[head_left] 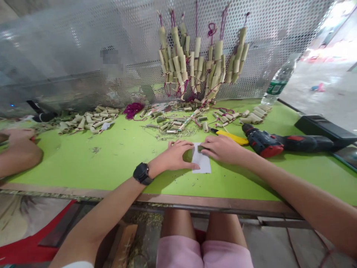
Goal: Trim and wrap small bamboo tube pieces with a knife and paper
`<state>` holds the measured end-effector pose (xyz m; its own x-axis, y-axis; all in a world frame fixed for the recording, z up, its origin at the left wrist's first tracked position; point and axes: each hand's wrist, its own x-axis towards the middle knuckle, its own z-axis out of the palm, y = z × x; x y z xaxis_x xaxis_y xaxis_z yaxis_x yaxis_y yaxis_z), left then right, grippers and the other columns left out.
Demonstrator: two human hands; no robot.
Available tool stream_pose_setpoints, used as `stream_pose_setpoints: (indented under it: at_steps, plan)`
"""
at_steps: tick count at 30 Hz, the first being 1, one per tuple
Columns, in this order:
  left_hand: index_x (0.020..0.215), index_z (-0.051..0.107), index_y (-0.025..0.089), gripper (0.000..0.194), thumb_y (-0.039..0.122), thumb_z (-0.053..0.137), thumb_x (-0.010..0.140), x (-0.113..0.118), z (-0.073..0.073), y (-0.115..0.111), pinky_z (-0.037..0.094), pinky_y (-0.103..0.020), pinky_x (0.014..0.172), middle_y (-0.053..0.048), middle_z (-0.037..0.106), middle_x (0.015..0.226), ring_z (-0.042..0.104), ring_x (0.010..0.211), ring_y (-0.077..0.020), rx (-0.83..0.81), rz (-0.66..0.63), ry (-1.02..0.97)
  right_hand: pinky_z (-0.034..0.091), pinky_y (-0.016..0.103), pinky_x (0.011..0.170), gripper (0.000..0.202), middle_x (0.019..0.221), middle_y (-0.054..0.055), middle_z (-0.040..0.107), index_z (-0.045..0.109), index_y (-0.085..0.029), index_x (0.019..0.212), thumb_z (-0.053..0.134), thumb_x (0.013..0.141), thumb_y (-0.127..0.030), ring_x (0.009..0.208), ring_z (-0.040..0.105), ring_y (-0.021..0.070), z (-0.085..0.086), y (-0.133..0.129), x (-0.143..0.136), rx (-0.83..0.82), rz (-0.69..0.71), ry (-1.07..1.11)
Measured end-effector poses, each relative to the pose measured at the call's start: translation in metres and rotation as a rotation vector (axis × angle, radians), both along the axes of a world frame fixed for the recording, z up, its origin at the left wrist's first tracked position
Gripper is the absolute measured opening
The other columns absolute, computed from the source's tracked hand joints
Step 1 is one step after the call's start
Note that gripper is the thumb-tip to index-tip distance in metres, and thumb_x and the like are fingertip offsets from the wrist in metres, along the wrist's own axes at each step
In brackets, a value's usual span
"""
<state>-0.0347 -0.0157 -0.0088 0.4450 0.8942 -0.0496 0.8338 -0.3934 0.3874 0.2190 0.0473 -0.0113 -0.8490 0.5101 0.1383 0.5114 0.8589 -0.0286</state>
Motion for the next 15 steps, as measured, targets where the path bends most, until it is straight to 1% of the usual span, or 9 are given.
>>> stream_pose_setpoints:
  at_steps: [2, 3, 5, 8, 9, 12, 15]
  plan:
    - [0.153, 0.066, 0.023, 0.091, 0.083, 0.077, 0.085, 0.000, 0.000, 0.001, 0.031, -0.064, 0.130, -0.015, 0.058, 0.166, 0.046, 0.157, -0.0451, -0.006, 0.003, 0.005, 0.041, 0.035, 0.075, 0.037, 0.108, 0.015, 0.077, 0.082, -0.017, 0.116, 0.050, 0.114, -0.037, 0.091, 0.068, 0.0257, 0.001, 0.007, 0.005, 0.029, -0.080, -0.026]
    - [0.153, 0.066, 0.023, 0.091, 0.083, 0.077, 0.085, 0.000, -0.001, 0.001, 0.030, -0.065, 0.130, -0.015, 0.058, 0.166, 0.046, 0.157, -0.0452, -0.009, 0.004, 0.006, 0.041, 0.035, 0.075, 0.037, 0.108, 0.015, 0.077, 0.082, -0.016, 0.115, 0.051, 0.114, -0.036, 0.091, 0.068, 0.0259, 0.002, 0.007, 0.006, 0.038, -0.094, -0.034]
    - [0.151, 0.066, 0.023, 0.089, 0.082, 0.077, 0.085, 0.000, -0.001, 0.001, 0.032, -0.064, 0.129, -0.015, 0.058, 0.166, 0.047, 0.156, -0.0448, -0.008, -0.001, 0.001, 0.042, 0.036, 0.076, 0.035, 0.108, 0.016, 0.077, 0.081, -0.016, 0.116, 0.052, 0.114, -0.034, 0.091, 0.068, 0.0258, 0.000, 0.001, 0.003, 0.035, -0.057, -0.025]
    - [0.150, 0.067, 0.023, 0.087, 0.082, 0.077, 0.086, 0.000, -0.001, 0.000, 0.033, -0.062, 0.128, -0.015, 0.059, 0.165, 0.048, 0.154, -0.0438, 0.003, -0.010, -0.008, 0.043, 0.036, 0.078, 0.034, 0.109, 0.016, 0.077, 0.081, -0.016, 0.121, 0.053, 0.114, -0.035, 0.092, 0.068, 0.0253, -0.001, -0.010, -0.005, 0.002, 0.043, 0.015]
    - [0.150, 0.067, 0.023, 0.087, 0.082, 0.076, 0.087, 0.000, 0.000, 0.000, 0.033, -0.062, 0.128, -0.015, 0.059, 0.165, 0.048, 0.155, -0.0436, 0.004, -0.009, -0.007, 0.042, 0.036, 0.077, 0.035, 0.109, 0.016, 0.078, 0.081, -0.017, 0.122, 0.053, 0.114, -0.036, 0.093, 0.068, 0.0252, -0.001, -0.010, -0.005, -0.004, 0.048, 0.017]
    - [0.152, 0.066, 0.023, 0.089, 0.083, 0.074, 0.087, 0.000, 0.000, 0.000, 0.032, -0.063, 0.129, -0.015, 0.057, 0.167, 0.045, 0.157, -0.0443, -0.008, 0.006, 0.009, 0.039, 0.034, 0.073, 0.039, 0.111, 0.014, 0.078, 0.081, -0.018, 0.122, 0.049, 0.116, -0.039, 0.094, 0.069, 0.0245, 0.002, 0.001, 0.001, -0.002, -0.037, -0.024]
    - [0.153, 0.065, 0.024, 0.090, 0.084, 0.075, 0.086, 0.000, 0.000, 0.000, 0.030, -0.063, 0.130, -0.015, 0.057, 0.168, 0.044, 0.158, -0.0450, -0.014, 0.010, 0.010, 0.036, 0.031, 0.068, 0.040, 0.113, 0.015, 0.077, 0.081, -0.018, 0.122, 0.046, 0.116, -0.038, 0.095, 0.068, 0.0248, 0.004, 0.009, 0.008, 0.037, -0.133, -0.076]
